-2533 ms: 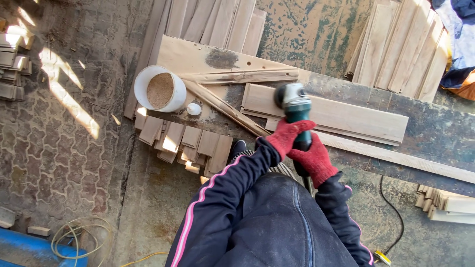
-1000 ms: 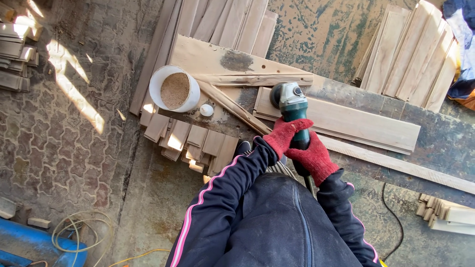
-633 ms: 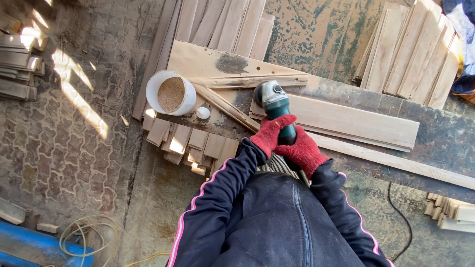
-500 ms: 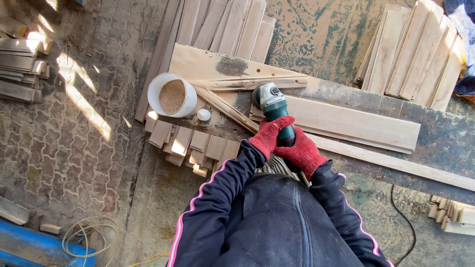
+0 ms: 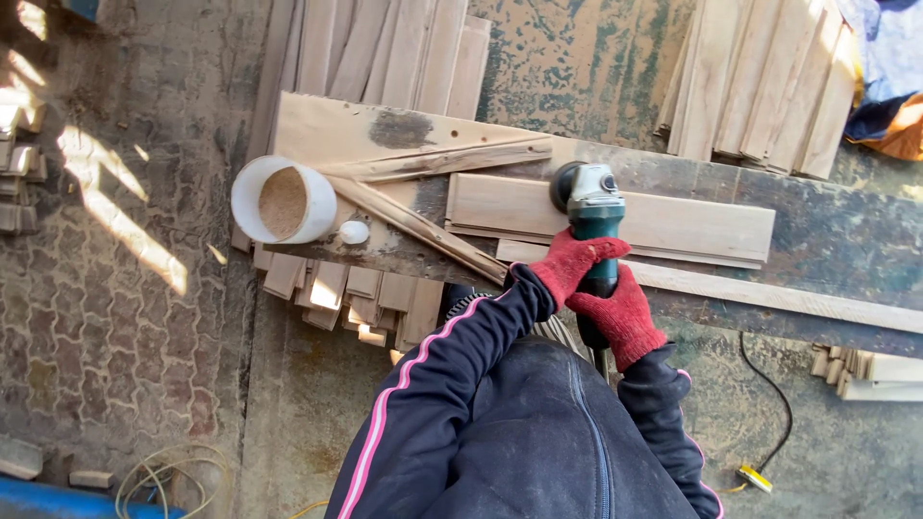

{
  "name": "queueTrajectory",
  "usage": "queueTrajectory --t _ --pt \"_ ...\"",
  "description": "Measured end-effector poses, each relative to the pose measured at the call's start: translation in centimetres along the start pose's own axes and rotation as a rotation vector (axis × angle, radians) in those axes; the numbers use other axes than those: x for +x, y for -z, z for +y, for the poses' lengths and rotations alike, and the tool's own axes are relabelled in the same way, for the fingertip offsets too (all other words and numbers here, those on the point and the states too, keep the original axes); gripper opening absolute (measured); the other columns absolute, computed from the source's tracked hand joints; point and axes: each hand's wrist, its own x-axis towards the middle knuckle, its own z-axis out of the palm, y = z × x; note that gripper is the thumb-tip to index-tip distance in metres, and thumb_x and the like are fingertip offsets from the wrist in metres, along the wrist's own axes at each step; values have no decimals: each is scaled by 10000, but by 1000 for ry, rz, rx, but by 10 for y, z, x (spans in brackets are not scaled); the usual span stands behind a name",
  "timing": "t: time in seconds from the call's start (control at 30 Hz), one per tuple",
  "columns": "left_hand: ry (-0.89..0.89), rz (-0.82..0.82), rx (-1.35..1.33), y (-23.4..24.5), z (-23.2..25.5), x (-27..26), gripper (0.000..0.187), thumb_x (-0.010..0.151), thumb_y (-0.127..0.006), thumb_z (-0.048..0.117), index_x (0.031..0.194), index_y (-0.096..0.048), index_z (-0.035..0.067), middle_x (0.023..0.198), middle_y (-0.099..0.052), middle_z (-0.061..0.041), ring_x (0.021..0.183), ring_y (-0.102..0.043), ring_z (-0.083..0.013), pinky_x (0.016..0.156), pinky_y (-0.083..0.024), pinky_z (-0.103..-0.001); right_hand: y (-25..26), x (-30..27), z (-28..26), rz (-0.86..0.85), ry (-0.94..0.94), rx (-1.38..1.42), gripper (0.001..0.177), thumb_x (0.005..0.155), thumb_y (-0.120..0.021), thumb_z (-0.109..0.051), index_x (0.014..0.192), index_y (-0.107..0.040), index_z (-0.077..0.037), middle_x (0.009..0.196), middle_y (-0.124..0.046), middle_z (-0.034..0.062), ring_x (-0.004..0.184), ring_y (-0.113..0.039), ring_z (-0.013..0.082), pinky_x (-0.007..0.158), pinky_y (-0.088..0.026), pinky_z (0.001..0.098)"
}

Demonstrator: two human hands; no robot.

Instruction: The recorder is sanding several wooden boards using an electric angle sander and then switches to manual sanding with a small piece of sandpaper.

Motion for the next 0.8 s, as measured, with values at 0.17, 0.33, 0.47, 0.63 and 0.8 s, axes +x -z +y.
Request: queueTrajectory --t 0.17,0.33,0.47,0.63,0.8 --pt "34 -114 159 -36 -17 21 741 517 -976 294 1150 -702 23 887 -716 -185 948 -719 -355 928 -560 -524 13 11 37 121 -27 107 812 517 -961 -447 1192 -630 -141 1020 -697 206 1033 -686 380 922 -524 485" --pt "45 -115 186 -37 -11 16 744 524 -967 299 1169 -709 32 931 -731 -199 975 -724 -379 943 -555 -519 16 15 32 119 -19 105 805 534 -961 -425 1190 -627 -99 1027 -691 245 1050 -678 415 920 -517 514" --pt "-4 -46 71 -20 -4 13 675 534 -972 224 1127 -717 25 891 -729 -179 894 -737 -326 890 -575 -499 14 3 1 57 12 76 804 538 -948 -429 1202 -628 -108 1065 -695 251 1096 -664 431 940 -514 543" --pt "-59 11 -81 27 -13 14 643 556 -1001 162 1116 -715 29 853 -733 -157 813 -746 -277 784 -622 -480 -9 -3 -21 -67 14 -71 864 546 -925 -488 1302 -598 -228 1140 -710 194 1157 -661 397 996 -517 504" --pt "-23 37 0 46 -2 7 741 579 -1020 228 1193 -678 -6 939 -729 -229 939 -738 -395 834 -606 -554 -14 -2 -27 -136 52 -128 897 535 -928 -489 1321 -587 -224 1161 -710 201 1190 -657 395 1019 -512 507"
